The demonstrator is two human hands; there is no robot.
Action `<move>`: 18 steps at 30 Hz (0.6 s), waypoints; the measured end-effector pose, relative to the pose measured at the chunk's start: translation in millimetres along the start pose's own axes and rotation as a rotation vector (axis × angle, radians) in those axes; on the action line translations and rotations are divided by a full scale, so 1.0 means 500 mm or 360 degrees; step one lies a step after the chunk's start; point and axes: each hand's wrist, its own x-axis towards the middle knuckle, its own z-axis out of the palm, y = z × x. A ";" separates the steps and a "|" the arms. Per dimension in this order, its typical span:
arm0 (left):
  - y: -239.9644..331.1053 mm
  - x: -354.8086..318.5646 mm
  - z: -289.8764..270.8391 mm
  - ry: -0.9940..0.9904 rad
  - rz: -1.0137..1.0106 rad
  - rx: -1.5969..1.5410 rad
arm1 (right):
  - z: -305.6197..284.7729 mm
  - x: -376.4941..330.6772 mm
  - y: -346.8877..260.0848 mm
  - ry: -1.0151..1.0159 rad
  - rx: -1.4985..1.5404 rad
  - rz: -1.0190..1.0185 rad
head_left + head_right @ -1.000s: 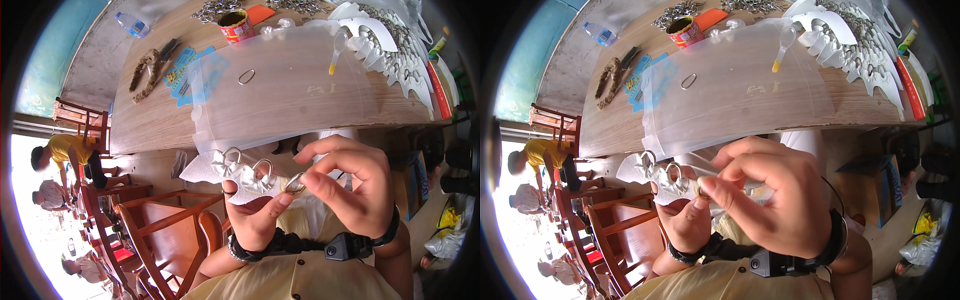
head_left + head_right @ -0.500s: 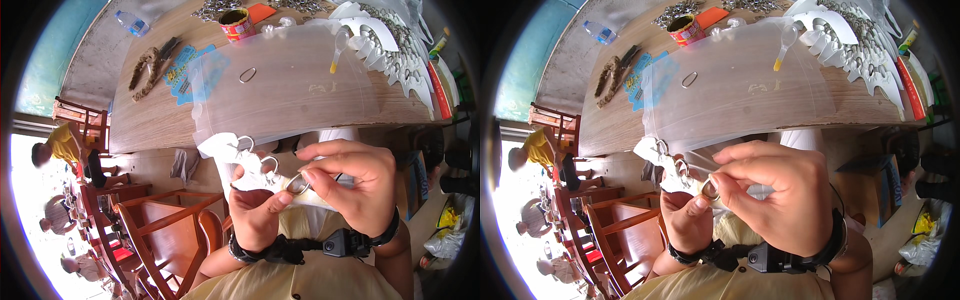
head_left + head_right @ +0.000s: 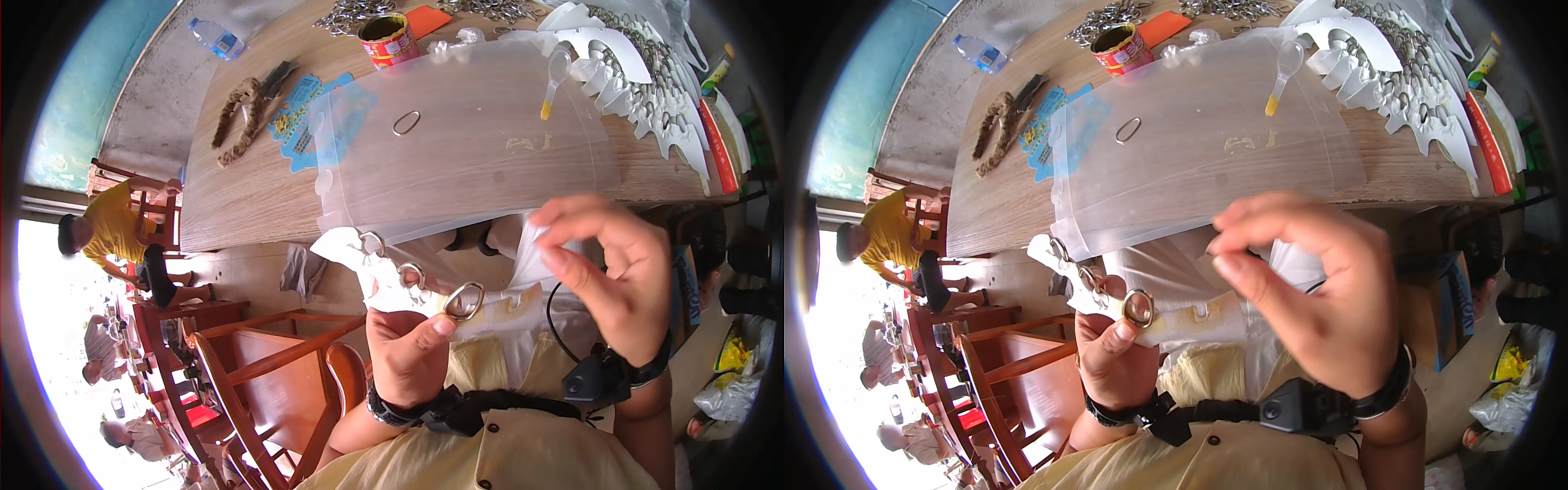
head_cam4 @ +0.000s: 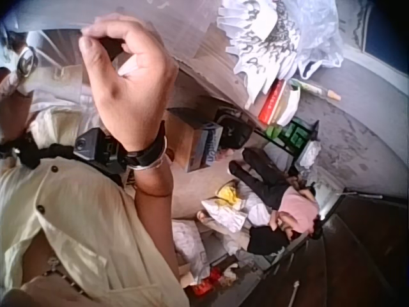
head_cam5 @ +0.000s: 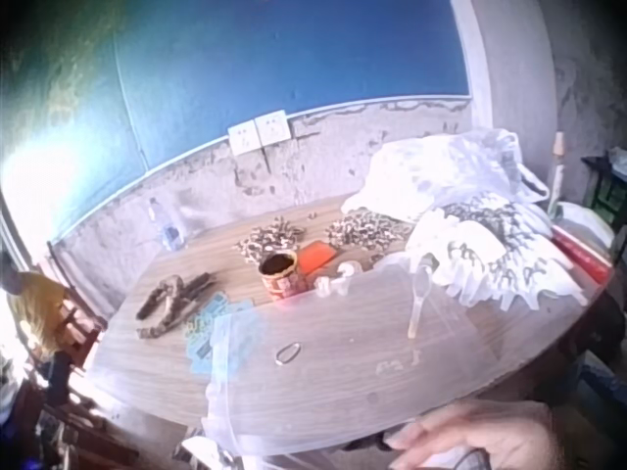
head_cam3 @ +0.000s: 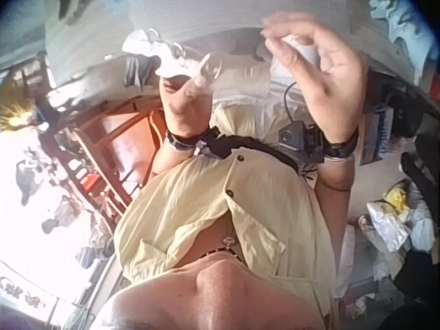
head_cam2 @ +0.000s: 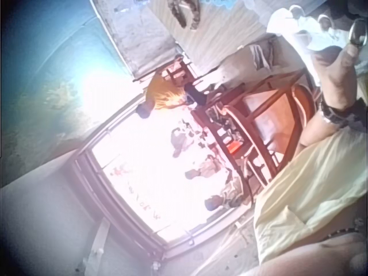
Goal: Applying glue and attaching metal rings to white shoe upper components on a workbench.
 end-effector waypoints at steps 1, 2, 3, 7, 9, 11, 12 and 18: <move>0.000 -0.001 -0.001 -0.0016 -0.0018 -0.0026 | -0.006 0.005 0.005 0.0051 -0.0010 -0.0050; 0.000 -0.002 -0.003 -0.0033 -0.0035 -0.0052 | -0.007 0.007 0.012 0.0150 0.0204 0.0038; 0.001 -0.002 -0.002 -0.0054 -0.0061 -0.0083 | -0.008 0.009 -0.004 0.0239 0.0444 0.0267; 0.004 -0.004 -0.002 -0.0175 -0.0162 -0.0103 | -0.022 0.022 -0.003 -0.0017 0.0401 0.0481; 0.001 -0.007 -0.002 -0.0220 -0.0188 -0.0114 | -0.012 0.028 0.015 -0.0369 0.0423 0.0345; 0.000 -0.009 -0.001 -0.0255 -0.0184 -0.0136 | -0.005 0.036 0.020 -0.0898 0.0670 0.0627; 0.000 -0.010 -0.007 -0.0329 -0.0153 -0.0133 | -0.005 0.040 0.006 -0.1056 0.0655 0.0733; 0.004 -0.023 -0.018 -0.0535 0.0128 0.0294 | -0.002 0.041 0.037 -0.1568 0.1324 0.1177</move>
